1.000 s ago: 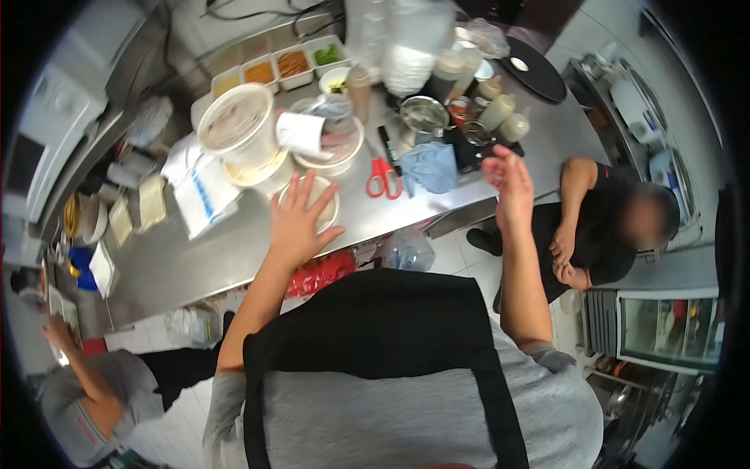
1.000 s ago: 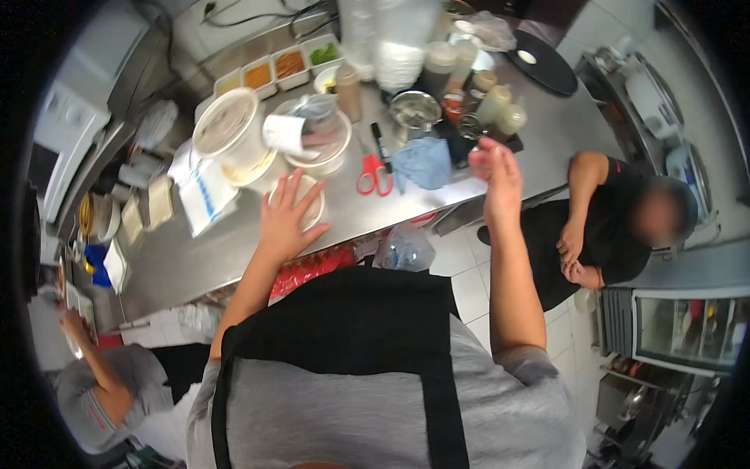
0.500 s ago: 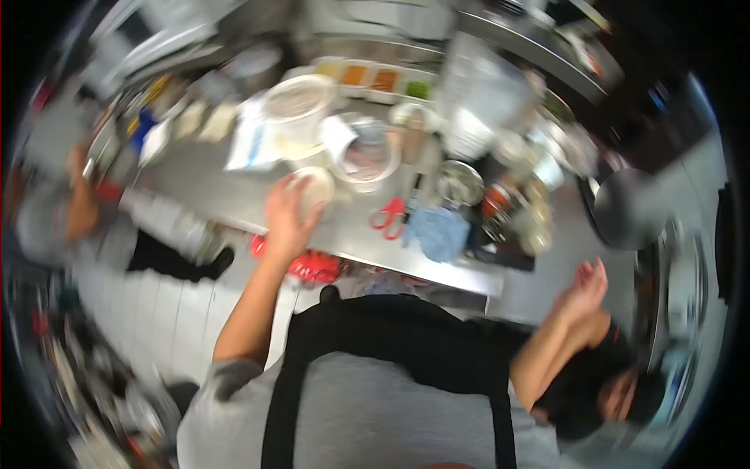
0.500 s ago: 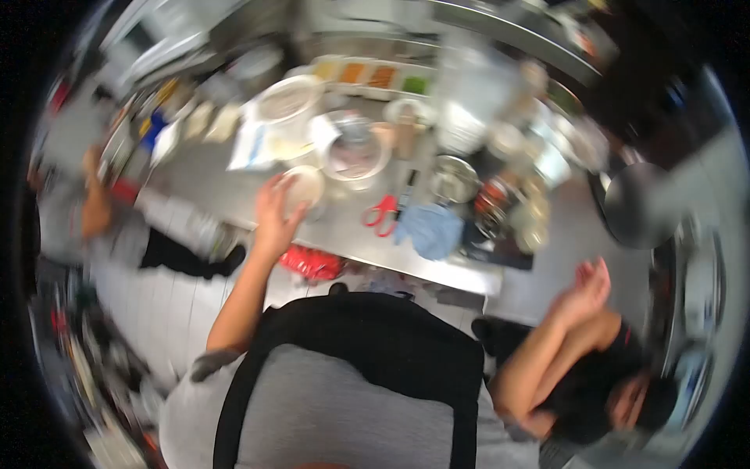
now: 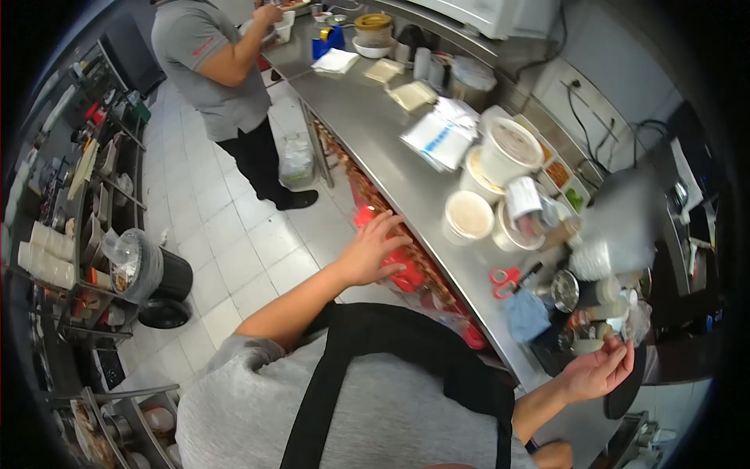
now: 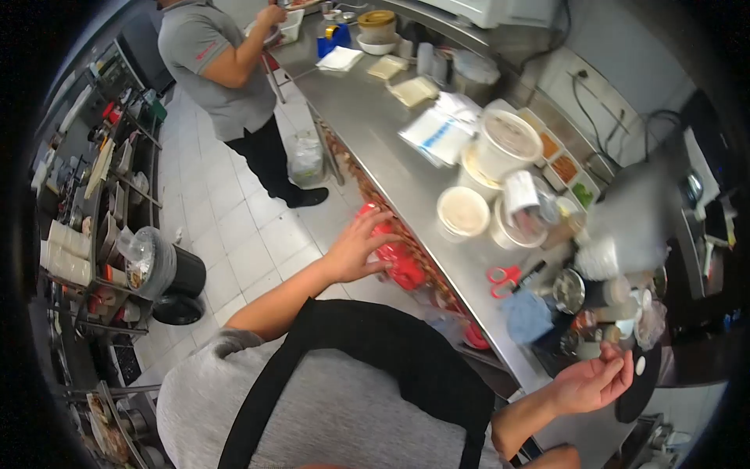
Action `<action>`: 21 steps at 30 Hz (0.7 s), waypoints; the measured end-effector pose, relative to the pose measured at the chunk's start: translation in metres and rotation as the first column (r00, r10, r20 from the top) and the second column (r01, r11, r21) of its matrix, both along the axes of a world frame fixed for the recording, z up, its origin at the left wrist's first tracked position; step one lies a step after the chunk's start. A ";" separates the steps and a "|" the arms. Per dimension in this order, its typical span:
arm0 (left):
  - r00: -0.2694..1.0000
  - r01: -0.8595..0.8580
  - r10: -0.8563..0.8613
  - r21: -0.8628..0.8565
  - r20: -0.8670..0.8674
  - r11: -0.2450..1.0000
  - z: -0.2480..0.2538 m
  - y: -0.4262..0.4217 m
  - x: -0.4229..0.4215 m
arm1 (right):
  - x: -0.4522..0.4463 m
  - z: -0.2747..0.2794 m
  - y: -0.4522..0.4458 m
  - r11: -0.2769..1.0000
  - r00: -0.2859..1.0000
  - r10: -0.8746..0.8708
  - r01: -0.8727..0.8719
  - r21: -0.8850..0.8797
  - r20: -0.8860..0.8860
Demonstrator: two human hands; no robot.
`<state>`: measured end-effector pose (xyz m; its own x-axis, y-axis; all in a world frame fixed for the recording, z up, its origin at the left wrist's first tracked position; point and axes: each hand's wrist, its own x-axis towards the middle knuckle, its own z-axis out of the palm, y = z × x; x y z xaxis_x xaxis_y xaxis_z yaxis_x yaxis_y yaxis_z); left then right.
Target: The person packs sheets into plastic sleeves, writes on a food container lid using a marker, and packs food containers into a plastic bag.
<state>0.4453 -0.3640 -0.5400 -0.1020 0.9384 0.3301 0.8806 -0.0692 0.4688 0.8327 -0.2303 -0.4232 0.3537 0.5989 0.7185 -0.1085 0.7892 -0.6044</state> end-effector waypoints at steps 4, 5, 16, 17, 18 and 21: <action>0.997 -0.052 0.056 -0.093 0.045 0.994 -0.020 -0.051 -0.099 | -0.123 -0.006 -0.012 0.985 0.983 0.172 -0.170 -0.036 0.068; 0.995 -0.068 0.078 -0.140 0.067 0.988 -0.029 -0.067 -0.123 | -0.152 -0.005 -0.017 0.965 0.962 0.264 -0.262 -0.026 0.075; 0.948 0.051 0.010 -0.181 0.318 0.982 -0.002 -0.045 -0.293 | -0.332 -0.007 0.010 0.938 0.918 0.335 -0.305 -0.164 0.211; 0.943 0.084 -0.023 -0.171 0.331 0.982 0.010 -0.030 -0.306 | -0.344 -0.006 0.019 0.941 0.916 0.330 -0.298 -0.162 0.229; 0.926 0.091 -0.027 -0.153 0.377 0.984 0.022 -0.014 -0.318 | -0.355 -0.005 0.027 0.942 0.911 0.326 -0.292 -0.165 0.251; 0.751 0.085 0.010 -0.113 0.661 0.990 0.027 0.028 -0.352 | -0.392 -0.010 0.054 0.927 0.916 0.360 -0.330 -0.176 0.178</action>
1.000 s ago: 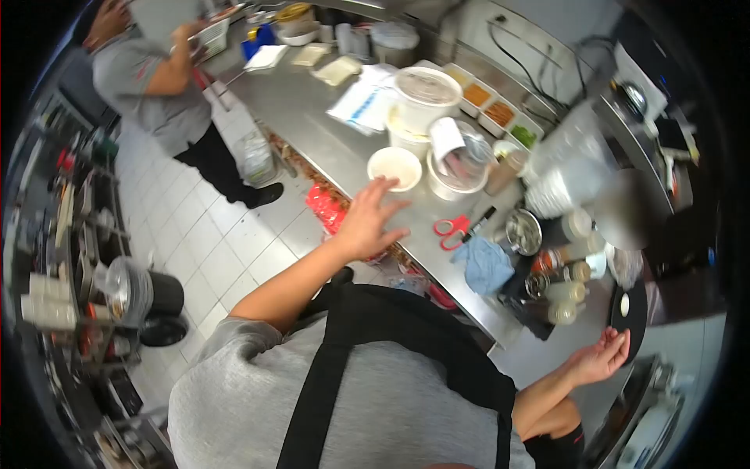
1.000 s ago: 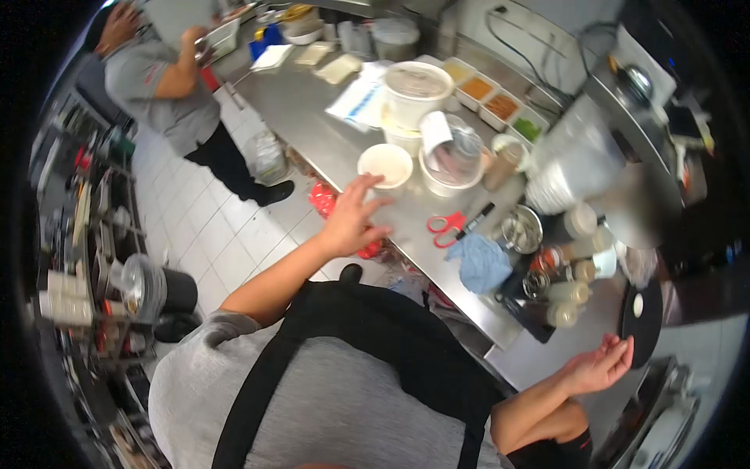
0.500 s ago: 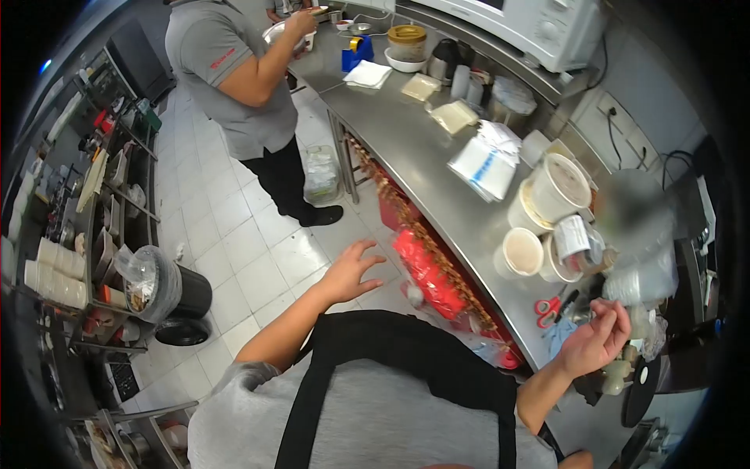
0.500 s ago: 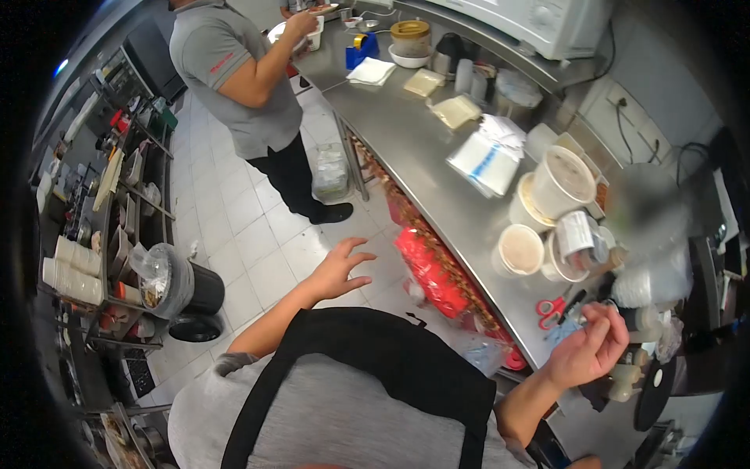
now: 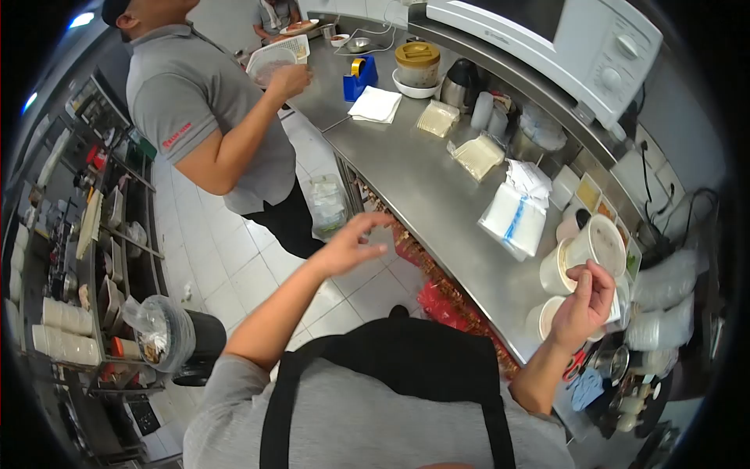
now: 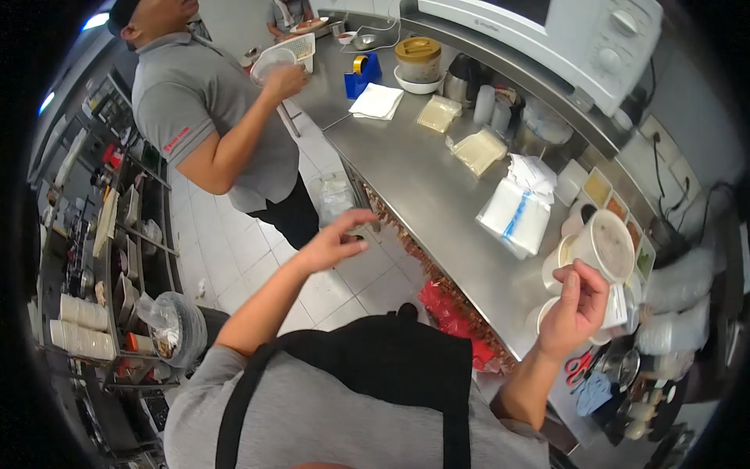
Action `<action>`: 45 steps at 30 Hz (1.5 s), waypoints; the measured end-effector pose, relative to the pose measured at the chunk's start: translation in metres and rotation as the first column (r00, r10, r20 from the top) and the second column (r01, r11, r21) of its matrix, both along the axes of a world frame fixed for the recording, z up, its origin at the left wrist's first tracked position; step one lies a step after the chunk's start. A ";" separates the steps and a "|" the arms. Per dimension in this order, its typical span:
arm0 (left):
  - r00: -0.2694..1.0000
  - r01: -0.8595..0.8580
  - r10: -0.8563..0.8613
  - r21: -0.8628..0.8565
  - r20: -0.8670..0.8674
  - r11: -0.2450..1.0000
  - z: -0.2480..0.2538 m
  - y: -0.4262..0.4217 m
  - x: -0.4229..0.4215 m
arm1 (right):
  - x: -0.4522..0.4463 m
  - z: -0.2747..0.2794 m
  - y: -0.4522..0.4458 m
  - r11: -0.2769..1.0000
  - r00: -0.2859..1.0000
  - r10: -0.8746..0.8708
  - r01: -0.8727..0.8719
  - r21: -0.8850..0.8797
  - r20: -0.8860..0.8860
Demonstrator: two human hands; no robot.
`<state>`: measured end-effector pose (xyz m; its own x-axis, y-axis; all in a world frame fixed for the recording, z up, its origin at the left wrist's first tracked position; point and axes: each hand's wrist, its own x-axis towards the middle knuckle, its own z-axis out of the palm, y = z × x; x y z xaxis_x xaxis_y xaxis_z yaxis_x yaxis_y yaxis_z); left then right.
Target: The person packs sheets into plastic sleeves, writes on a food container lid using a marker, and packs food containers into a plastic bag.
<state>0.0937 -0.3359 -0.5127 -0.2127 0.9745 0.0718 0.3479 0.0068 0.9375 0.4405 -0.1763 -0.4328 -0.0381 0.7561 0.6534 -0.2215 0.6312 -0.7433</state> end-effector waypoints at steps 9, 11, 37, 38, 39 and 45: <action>0.444 -0.507 0.416 -0.160 0.793 0.847 -0.065 0.101 -0.135 | -0.078 0.001 0.087 0.982 0.980 0.131 -0.107 -0.154 0.152; 0.379 -0.590 0.466 -0.179 0.799 0.787 -0.083 0.128 -0.177 | -0.093 0.007 0.091 0.977 0.963 0.161 -0.125 -0.171 0.217; 0.782 -0.445 0.391 -0.006 0.485 0.896 -0.120 0.342 -0.436 | -0.671 -0.086 0.295 0.957 0.644 0.264 -0.084 -0.276 0.718; 0.758 -0.459 0.399 -0.014 0.515 0.889 -0.115 0.345 -0.429 | -0.693 -0.099 0.307 0.900 0.665 0.359 -0.061 -0.431 0.655; 0.733 -0.473 0.406 -0.021 0.545 0.881 -0.110 0.349 -0.421 | -0.714 -0.114 0.317 0.817 0.689 0.440 -0.041 -0.575 0.576; 0.638 -0.415 0.375 -0.109 0.673 0.903 -0.070 0.349 -0.425 | -0.723 -0.096 0.295 0.806 0.779 0.385 -0.023 -0.591 0.495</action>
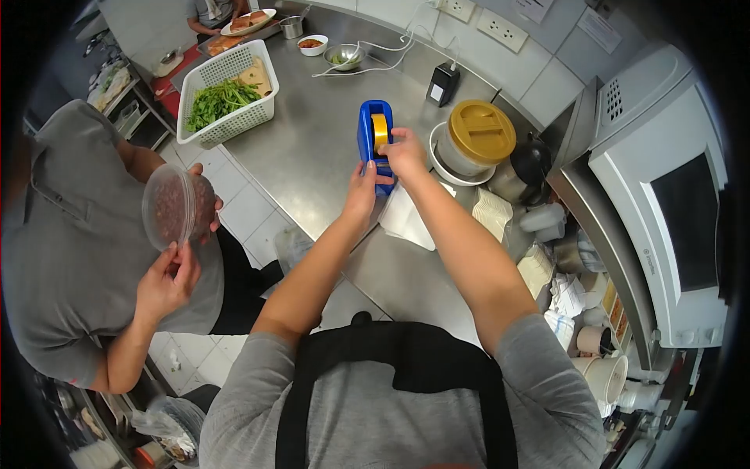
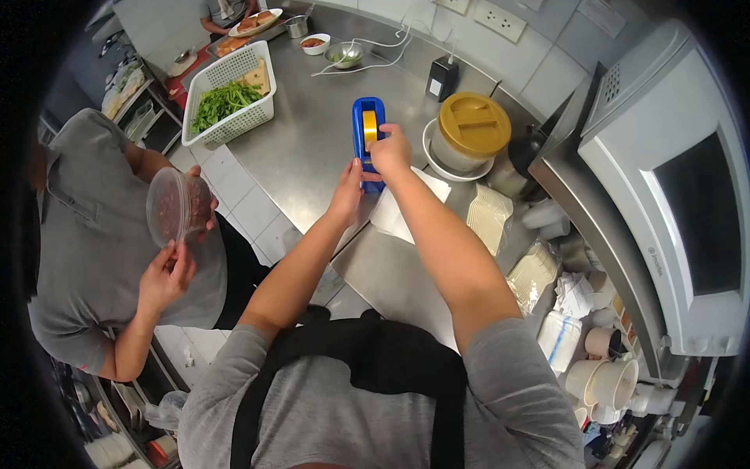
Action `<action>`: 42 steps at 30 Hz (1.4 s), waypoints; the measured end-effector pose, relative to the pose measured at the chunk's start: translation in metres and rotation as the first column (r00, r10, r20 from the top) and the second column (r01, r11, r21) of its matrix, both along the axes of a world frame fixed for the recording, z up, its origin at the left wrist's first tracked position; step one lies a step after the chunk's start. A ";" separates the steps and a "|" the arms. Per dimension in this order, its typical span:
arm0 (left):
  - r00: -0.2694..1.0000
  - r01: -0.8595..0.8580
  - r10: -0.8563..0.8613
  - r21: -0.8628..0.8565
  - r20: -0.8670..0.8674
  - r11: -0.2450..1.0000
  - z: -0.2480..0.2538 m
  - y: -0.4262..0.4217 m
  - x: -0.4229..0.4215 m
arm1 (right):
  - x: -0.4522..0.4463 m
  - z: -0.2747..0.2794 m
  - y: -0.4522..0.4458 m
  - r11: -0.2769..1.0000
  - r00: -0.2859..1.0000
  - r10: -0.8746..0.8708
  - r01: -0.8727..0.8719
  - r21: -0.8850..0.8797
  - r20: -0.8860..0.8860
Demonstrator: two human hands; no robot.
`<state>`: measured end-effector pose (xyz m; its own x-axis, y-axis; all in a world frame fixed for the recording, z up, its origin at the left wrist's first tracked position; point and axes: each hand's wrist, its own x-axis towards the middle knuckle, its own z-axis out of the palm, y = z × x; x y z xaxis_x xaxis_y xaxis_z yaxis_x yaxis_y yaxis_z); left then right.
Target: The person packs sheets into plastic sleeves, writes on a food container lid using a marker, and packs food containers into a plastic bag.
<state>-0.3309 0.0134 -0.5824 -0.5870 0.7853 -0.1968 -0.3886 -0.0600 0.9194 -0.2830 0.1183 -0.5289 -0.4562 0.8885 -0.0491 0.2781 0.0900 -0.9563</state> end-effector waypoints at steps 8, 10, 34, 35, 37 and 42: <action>0.976 0.180 -0.175 -0.029 0.129 0.983 -0.003 0.004 -0.010 | 0.159 0.035 -0.160 0.990 0.955 0.115 -0.133 -0.047 -0.272; 0.976 0.211 -0.201 -0.135 0.085 0.968 -0.002 0.009 -0.013 | 0.173 0.028 -0.170 0.985 0.963 0.067 -0.106 -0.139 -0.259; 0.775 0.369 -0.248 0.097 -0.582 0.924 0.075 -0.076 0.170 | 0.392 -0.035 -0.207 0.944 0.909 0.071 -0.194 -0.267 -0.410; 0.806 0.410 -0.279 0.152 -0.522 0.900 0.081 -0.089 0.233 | 0.455 -0.017 -0.230 0.974 0.961 0.014 -0.076 -0.215 -0.277; 0.799 0.479 -0.335 0.190 -0.500 0.857 0.089 -0.101 0.317 | 0.545 0.014 -0.258 0.988 0.984 -0.073 0.049 -0.148 -0.161; 0.618 0.691 -0.491 0.126 -0.614 0.711 0.061 -0.122 0.507 | 0.768 0.031 -0.299 0.949 0.927 -0.298 0.261 -0.177 -0.230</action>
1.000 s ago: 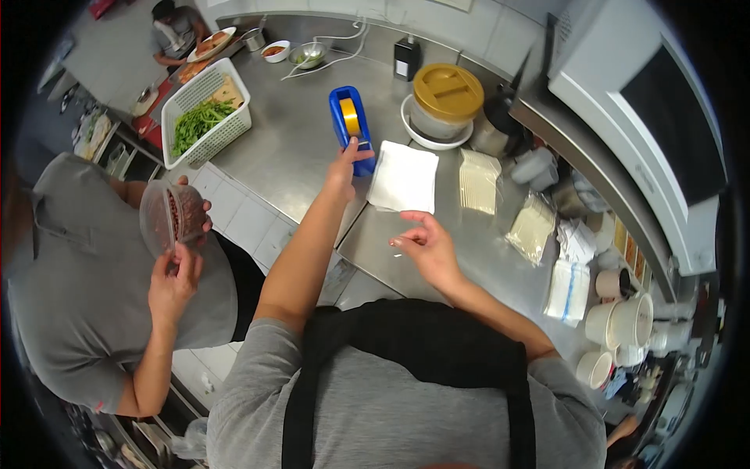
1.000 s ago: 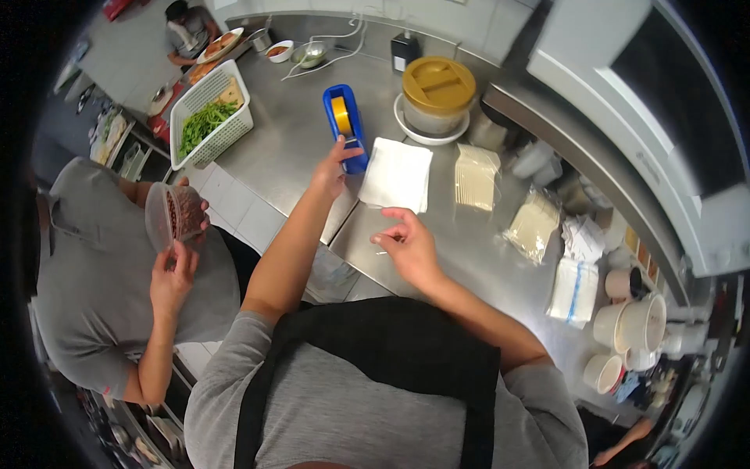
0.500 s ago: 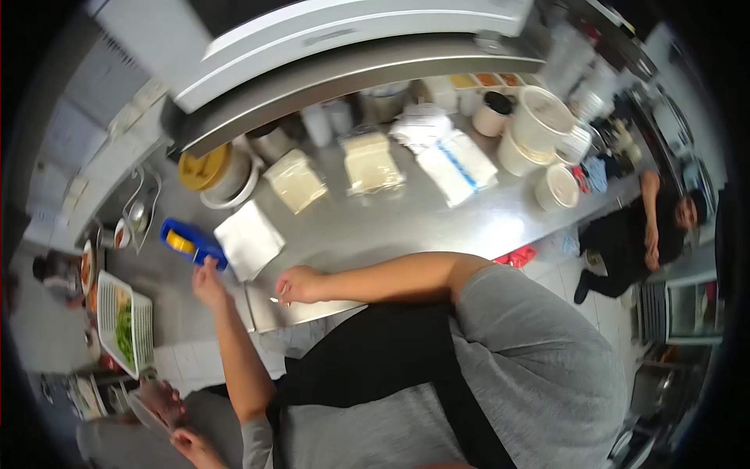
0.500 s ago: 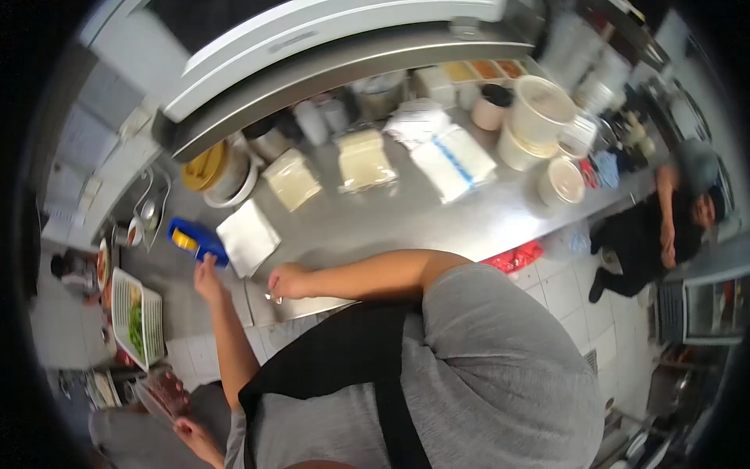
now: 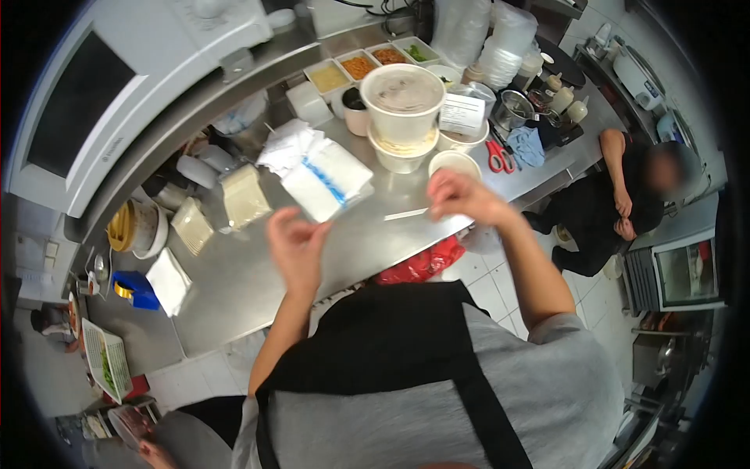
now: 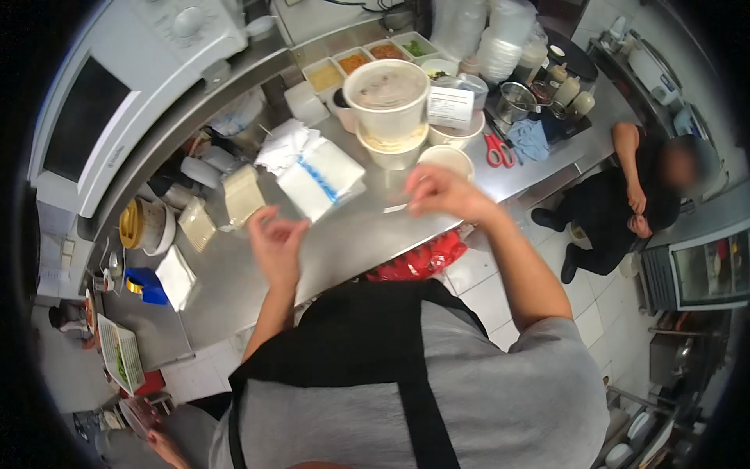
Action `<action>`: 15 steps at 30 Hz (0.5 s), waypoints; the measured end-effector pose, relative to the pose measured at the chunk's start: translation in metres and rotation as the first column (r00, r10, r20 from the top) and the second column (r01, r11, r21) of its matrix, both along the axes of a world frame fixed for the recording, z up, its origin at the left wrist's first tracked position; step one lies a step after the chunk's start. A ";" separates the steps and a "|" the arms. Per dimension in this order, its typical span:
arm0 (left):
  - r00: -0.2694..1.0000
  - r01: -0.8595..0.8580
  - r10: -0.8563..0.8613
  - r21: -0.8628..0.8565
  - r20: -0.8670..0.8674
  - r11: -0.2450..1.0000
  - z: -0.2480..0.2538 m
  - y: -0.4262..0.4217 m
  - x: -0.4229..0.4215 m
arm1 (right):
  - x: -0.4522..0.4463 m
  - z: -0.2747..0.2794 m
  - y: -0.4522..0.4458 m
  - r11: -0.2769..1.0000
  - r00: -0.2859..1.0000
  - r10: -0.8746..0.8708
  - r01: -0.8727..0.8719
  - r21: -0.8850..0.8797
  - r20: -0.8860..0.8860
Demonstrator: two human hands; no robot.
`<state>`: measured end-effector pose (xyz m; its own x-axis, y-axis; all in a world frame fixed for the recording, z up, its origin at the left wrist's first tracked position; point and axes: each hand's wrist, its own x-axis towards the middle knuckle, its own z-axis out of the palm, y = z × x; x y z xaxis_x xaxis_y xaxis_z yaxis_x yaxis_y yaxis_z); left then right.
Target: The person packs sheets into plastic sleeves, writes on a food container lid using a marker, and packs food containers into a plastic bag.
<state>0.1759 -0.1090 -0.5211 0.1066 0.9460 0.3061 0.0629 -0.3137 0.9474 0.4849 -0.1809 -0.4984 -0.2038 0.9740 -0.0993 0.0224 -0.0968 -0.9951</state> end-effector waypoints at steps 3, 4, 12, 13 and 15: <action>0.988 0.129 -0.117 -0.120 0.101 0.984 -0.021 -0.003 0.109 | 0.095 -0.001 -0.007 0.974 0.940 -0.219 0.193 0.119 0.262; 0.979 0.164 -0.149 -0.101 0.140 0.981 -0.028 0.001 0.135 | 0.114 -0.008 -0.006 0.966 0.926 -0.253 0.226 0.126 0.279; 0.995 0.055 -0.030 -0.265 0.095 0.963 -0.127 0.017 0.201 | 0.143 -0.106 0.006 0.968 0.968 -0.246 0.248 -0.038 0.059; 0.978 0.090 -0.033 -0.274 0.206 0.958 -0.131 0.012 0.199 | 0.135 -0.108 0.001 0.967 0.969 -0.240 0.244 -0.077 0.057; 0.972 0.083 -0.010 -0.305 0.235 0.949 -0.136 -0.001 0.190 | 0.119 -0.116 -0.008 0.981 0.976 -0.190 0.186 -0.045 -0.108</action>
<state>0.3658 -0.1100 -0.6574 0.1150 0.9932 0.0191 -0.1738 0.0012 0.9848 0.6034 -0.1892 -0.6149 -0.0287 0.9924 -0.1200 -0.1104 -0.1225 -0.9863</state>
